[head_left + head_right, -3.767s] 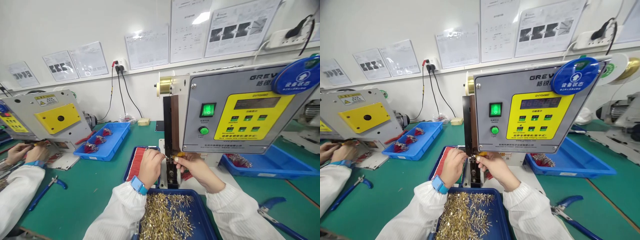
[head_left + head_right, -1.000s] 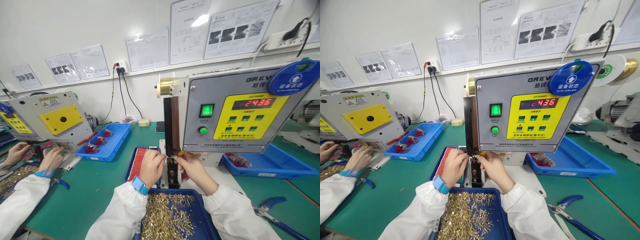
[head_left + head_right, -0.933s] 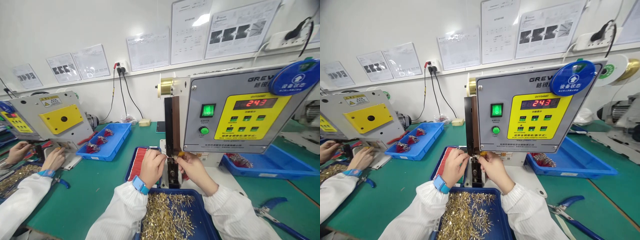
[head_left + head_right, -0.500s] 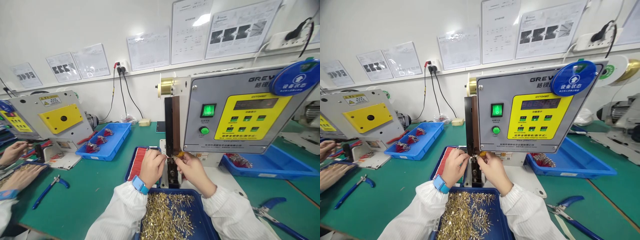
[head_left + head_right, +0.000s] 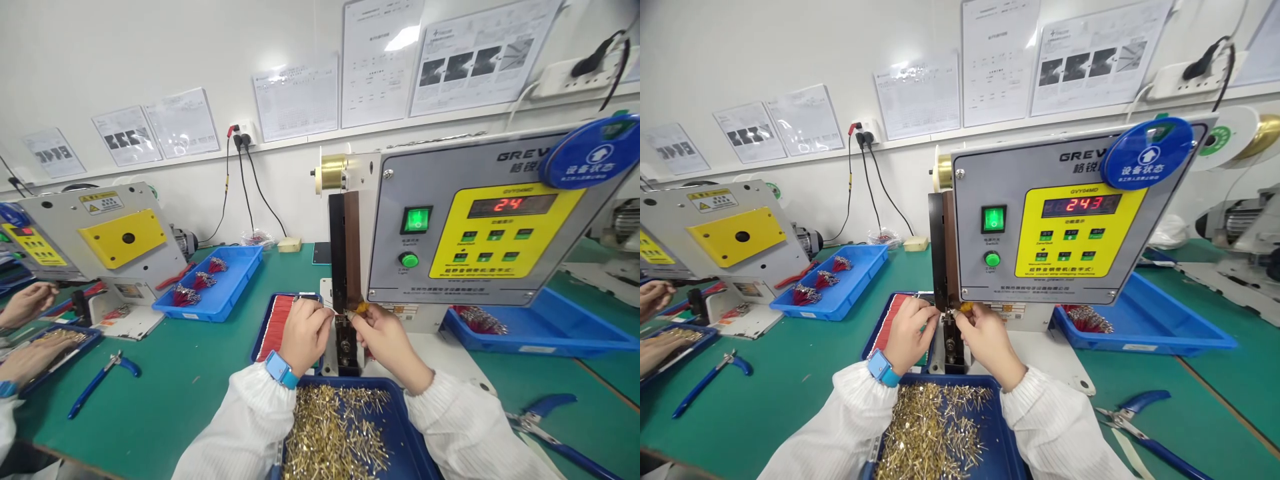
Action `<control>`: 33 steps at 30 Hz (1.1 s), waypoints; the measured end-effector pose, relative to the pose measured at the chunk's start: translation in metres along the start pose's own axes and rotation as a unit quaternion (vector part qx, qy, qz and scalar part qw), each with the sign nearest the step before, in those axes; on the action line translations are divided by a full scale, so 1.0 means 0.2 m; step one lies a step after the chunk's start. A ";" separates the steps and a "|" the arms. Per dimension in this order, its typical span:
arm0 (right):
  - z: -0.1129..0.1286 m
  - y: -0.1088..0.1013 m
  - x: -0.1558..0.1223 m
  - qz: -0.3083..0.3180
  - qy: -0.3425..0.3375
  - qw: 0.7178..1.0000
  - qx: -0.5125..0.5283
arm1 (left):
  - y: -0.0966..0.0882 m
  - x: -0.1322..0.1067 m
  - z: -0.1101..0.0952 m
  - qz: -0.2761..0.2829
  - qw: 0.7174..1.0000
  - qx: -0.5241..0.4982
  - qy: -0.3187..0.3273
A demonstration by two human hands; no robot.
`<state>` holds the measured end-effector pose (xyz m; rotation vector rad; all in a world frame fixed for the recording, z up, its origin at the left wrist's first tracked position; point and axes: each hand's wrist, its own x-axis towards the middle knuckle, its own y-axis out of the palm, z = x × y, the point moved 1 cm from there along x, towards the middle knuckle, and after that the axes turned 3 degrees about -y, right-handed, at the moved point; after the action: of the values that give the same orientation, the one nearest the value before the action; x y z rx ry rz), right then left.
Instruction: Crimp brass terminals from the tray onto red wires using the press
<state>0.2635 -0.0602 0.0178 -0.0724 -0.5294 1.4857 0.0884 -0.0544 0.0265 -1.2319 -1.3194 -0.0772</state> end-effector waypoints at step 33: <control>0.05 -0.39 0.02 0.176 0.025 0.932 -0.317 | 0.02 -0.02 0.02 0.012 1.000 -0.005 -0.007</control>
<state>0.3314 -0.0668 0.0564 -0.7431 -0.9778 1.5968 0.0870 -0.0516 0.0209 -1.2587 -1.3172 -0.0585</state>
